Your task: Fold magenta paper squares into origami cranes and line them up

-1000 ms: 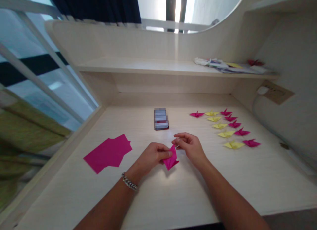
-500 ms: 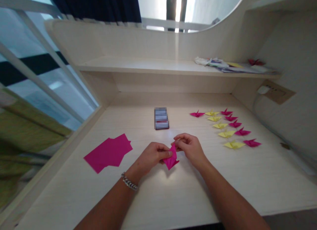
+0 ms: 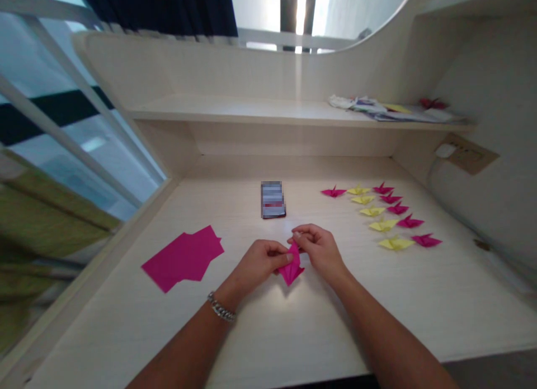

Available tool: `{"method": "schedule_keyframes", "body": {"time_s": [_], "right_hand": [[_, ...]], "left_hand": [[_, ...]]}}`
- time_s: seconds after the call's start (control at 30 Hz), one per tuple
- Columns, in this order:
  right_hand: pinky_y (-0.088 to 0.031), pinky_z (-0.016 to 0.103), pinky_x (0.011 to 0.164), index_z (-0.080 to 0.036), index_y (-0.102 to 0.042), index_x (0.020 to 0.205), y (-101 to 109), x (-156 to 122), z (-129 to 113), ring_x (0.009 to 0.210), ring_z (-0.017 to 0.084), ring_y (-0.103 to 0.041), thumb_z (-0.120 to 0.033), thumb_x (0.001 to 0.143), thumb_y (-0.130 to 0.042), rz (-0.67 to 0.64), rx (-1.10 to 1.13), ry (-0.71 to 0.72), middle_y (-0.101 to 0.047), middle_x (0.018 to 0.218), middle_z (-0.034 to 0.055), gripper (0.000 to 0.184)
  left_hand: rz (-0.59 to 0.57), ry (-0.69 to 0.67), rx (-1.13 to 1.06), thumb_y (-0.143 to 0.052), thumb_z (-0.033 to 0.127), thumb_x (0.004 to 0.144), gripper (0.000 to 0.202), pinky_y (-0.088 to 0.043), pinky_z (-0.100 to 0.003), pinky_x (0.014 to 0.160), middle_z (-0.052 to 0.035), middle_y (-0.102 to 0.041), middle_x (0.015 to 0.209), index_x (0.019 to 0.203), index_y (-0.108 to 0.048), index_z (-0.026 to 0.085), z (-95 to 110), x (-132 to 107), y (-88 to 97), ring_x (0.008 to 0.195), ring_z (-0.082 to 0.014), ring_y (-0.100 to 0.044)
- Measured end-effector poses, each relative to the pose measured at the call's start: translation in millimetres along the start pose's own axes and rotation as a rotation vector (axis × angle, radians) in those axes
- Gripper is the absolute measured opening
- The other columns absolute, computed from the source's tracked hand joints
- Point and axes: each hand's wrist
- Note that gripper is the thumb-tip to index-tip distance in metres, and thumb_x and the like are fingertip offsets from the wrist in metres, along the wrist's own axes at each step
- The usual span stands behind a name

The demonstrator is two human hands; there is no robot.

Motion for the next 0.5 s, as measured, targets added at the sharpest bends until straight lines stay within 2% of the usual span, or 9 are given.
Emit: {"method": "schedule_keyframes", "body": {"time_s": [0.13,0.27,0.33,0.4,0.5], "right_hand": [[-0.051,0.027,0.060,-0.017,-0.065,0.088,1.8,0.8,2.3,0.068,0.016,-0.064,-0.046,0.073,-0.066,-0.021,-0.021,-0.033,-0.070,0.082,0.0063,0.033],[-0.049,0.026,0.057,-0.016,-0.066,0.082,0.8,-0.1,5.5,0.059,0.013,-0.060,-0.038,0.064,-0.074,-0.120,-0.024,-0.069,-0.067,0.068,0.0014,0.029],[-0.047,0.025,0.054,-0.016,-0.065,0.079,-0.9,-0.4,5.0,0.054,0.012,-0.057,-0.036,0.062,-0.076,-0.087,-0.008,-0.078,-0.065,0.063,-0.0001,0.028],[-0.045,0.024,0.052,-0.015,-0.065,0.075,-2.7,-0.7,3.5,0.053,0.011,-0.055,-0.035,0.061,-0.076,-0.028,0.001,-0.073,-0.064,0.062,-0.0001,0.027],[-0.044,0.023,0.050,-0.015,-0.064,0.075,-4.7,-1.0,1.8,0.051,0.010,-0.054,-0.035,0.062,-0.075,0.023,0.012,-0.071,-0.063,0.061,-0.0005,0.026]], "left_hand": [[0.142,-0.047,-0.005,-0.067,0.036,0.072,0.023,-0.037,-0.022,0.050,-0.0019,-0.062,0.058,0.072,-0.071,0.014,-3.5,3.3,1.2,0.051,-0.0111,-0.049],[0.251,-0.087,-0.054,-0.067,0.035,0.074,0.024,-0.042,-0.023,0.052,-0.0042,-0.066,0.066,0.083,-0.071,0.013,-5.7,4.7,2.4,0.056,-0.0127,-0.056],[0.237,-0.076,-0.131,-0.069,0.034,0.073,0.028,-0.047,-0.025,0.057,-0.0061,-0.069,0.072,0.090,-0.070,0.013,-5.5,4.0,1.4,0.062,-0.0149,-0.060],[0.175,-0.066,-0.236,-0.071,0.033,0.072,0.034,-0.051,-0.028,0.062,-0.0074,-0.070,0.077,0.098,-0.067,0.013,-4.7,2.8,-0.5,0.066,-0.0164,-0.063],[0.104,-0.062,-0.337,-0.075,0.031,0.068,0.045,-0.053,-0.030,0.063,-0.0080,-0.071,0.080,0.107,-0.063,0.012,-3.7,1.5,-3.3,0.065,-0.0162,-0.064]]}}
Point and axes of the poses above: each hand's wrist, its own x-axis towards the middle knuckle, its own y-axis out of the back of the hand, z = x × y
